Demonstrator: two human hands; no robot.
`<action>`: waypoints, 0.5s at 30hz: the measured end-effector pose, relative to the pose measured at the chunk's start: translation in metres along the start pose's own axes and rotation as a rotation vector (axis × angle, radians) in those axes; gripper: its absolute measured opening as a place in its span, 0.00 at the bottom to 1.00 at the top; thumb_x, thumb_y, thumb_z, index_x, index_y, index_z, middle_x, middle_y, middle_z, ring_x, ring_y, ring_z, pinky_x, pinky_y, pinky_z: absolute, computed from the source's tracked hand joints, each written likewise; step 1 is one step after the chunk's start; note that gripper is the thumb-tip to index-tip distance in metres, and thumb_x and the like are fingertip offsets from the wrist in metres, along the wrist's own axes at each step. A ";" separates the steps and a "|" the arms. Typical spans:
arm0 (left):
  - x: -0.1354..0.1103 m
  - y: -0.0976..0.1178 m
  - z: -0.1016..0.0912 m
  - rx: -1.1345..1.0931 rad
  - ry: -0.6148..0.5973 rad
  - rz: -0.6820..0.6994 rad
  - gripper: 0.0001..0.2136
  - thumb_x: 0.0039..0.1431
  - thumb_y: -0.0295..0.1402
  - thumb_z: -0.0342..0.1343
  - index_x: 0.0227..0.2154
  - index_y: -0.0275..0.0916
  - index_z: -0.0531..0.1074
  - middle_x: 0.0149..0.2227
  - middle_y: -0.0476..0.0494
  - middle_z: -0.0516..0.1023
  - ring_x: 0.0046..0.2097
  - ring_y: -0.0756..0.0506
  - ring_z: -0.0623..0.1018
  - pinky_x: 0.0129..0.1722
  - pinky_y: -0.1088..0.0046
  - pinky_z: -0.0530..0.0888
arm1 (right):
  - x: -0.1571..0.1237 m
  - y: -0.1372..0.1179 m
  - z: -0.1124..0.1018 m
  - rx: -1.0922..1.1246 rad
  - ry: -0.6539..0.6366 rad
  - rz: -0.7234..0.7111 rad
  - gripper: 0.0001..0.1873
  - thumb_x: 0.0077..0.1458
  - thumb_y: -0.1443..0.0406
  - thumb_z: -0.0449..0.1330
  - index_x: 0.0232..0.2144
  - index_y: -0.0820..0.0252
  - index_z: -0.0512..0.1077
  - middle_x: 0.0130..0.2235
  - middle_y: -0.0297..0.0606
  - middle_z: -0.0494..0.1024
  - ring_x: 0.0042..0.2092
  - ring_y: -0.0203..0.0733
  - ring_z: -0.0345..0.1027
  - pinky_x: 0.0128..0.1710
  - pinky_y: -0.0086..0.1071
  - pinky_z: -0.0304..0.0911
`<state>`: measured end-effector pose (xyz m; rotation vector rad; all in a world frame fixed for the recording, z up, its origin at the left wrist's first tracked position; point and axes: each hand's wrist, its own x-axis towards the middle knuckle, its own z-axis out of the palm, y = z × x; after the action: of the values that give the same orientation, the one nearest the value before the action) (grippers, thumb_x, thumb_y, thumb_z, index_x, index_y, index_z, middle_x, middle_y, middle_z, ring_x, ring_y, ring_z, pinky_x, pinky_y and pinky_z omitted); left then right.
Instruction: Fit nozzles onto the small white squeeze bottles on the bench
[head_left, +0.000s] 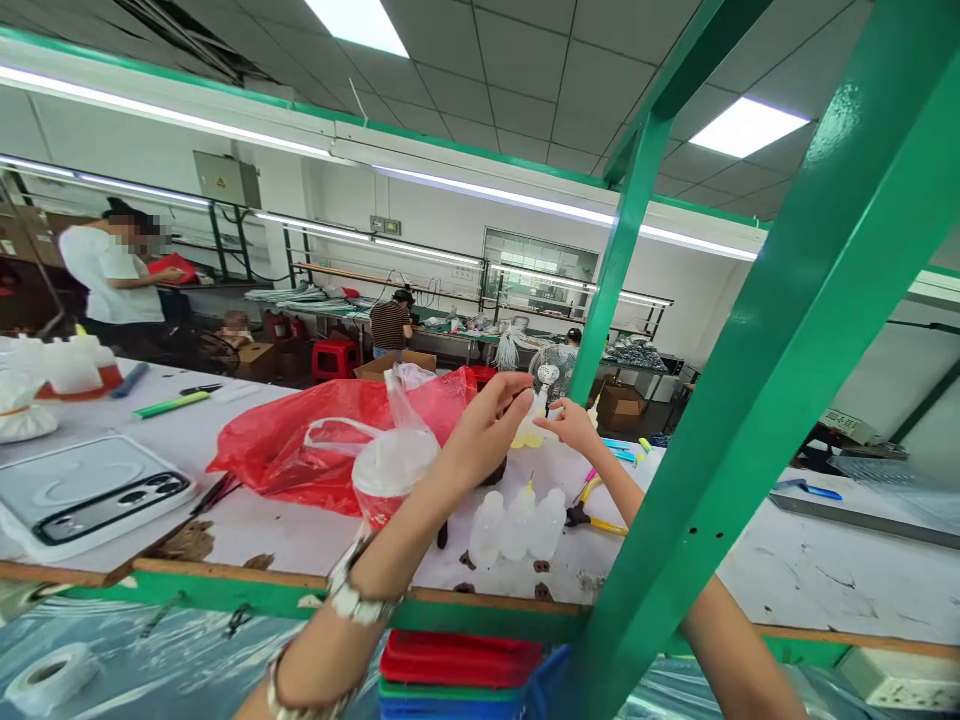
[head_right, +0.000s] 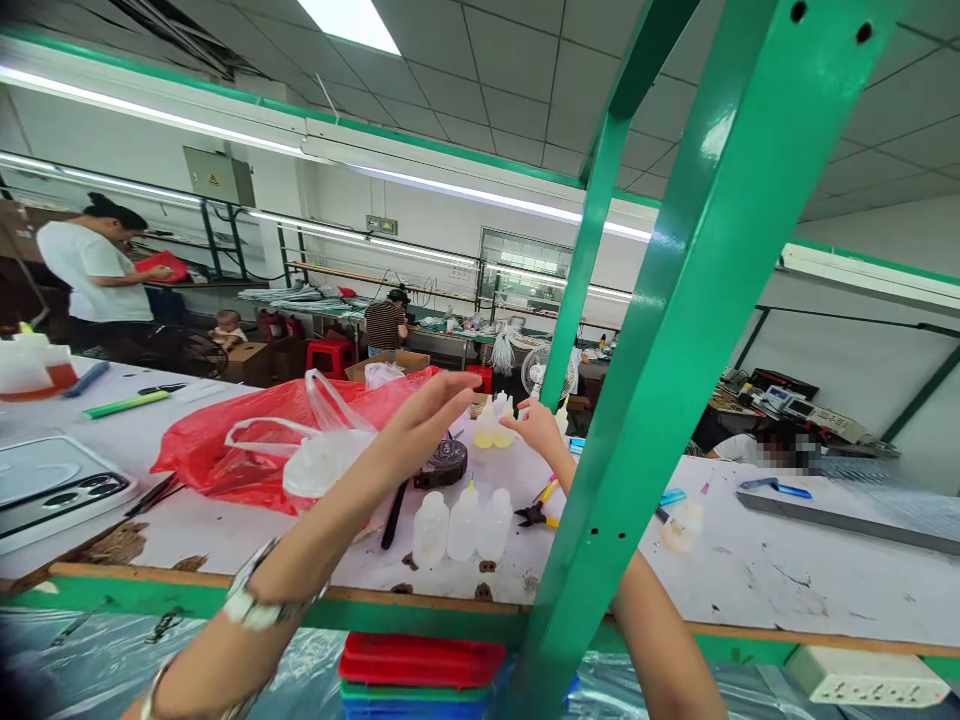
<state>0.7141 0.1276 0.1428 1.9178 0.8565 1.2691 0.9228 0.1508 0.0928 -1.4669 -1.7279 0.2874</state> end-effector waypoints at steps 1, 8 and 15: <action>0.020 0.001 0.005 0.058 0.000 -0.030 0.14 0.65 0.35 0.51 0.51 0.36 0.66 0.55 0.39 0.70 0.55 0.41 0.71 0.55 0.55 0.68 | 0.000 -0.001 0.000 -0.005 -0.004 -0.003 0.14 0.63 0.63 0.58 0.50 0.60 0.69 0.51 0.43 0.72 0.45 0.46 0.71 0.43 0.43 0.70; 0.082 -0.039 0.035 0.509 -0.043 -0.310 0.16 0.62 0.34 0.56 0.51 0.36 0.67 0.52 0.39 0.71 0.50 0.40 0.74 0.48 0.55 0.73 | 0.030 0.000 0.016 -0.086 -0.038 0.012 0.13 0.63 0.62 0.58 0.47 0.62 0.70 0.47 0.40 0.74 0.41 0.44 0.72 0.39 0.40 0.71; 0.073 -0.059 0.056 0.715 -0.113 -0.405 0.16 0.62 0.34 0.56 0.51 0.36 0.66 0.52 0.38 0.71 0.49 0.40 0.75 0.47 0.56 0.74 | 0.034 0.013 0.012 -0.096 -0.089 0.033 0.12 0.62 0.62 0.60 0.44 0.64 0.71 0.43 0.38 0.75 0.40 0.45 0.73 0.38 0.39 0.71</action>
<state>0.7795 0.2097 0.1137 2.1417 1.6962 0.6396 0.9243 0.1890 0.0914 -1.5741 -1.8112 0.2951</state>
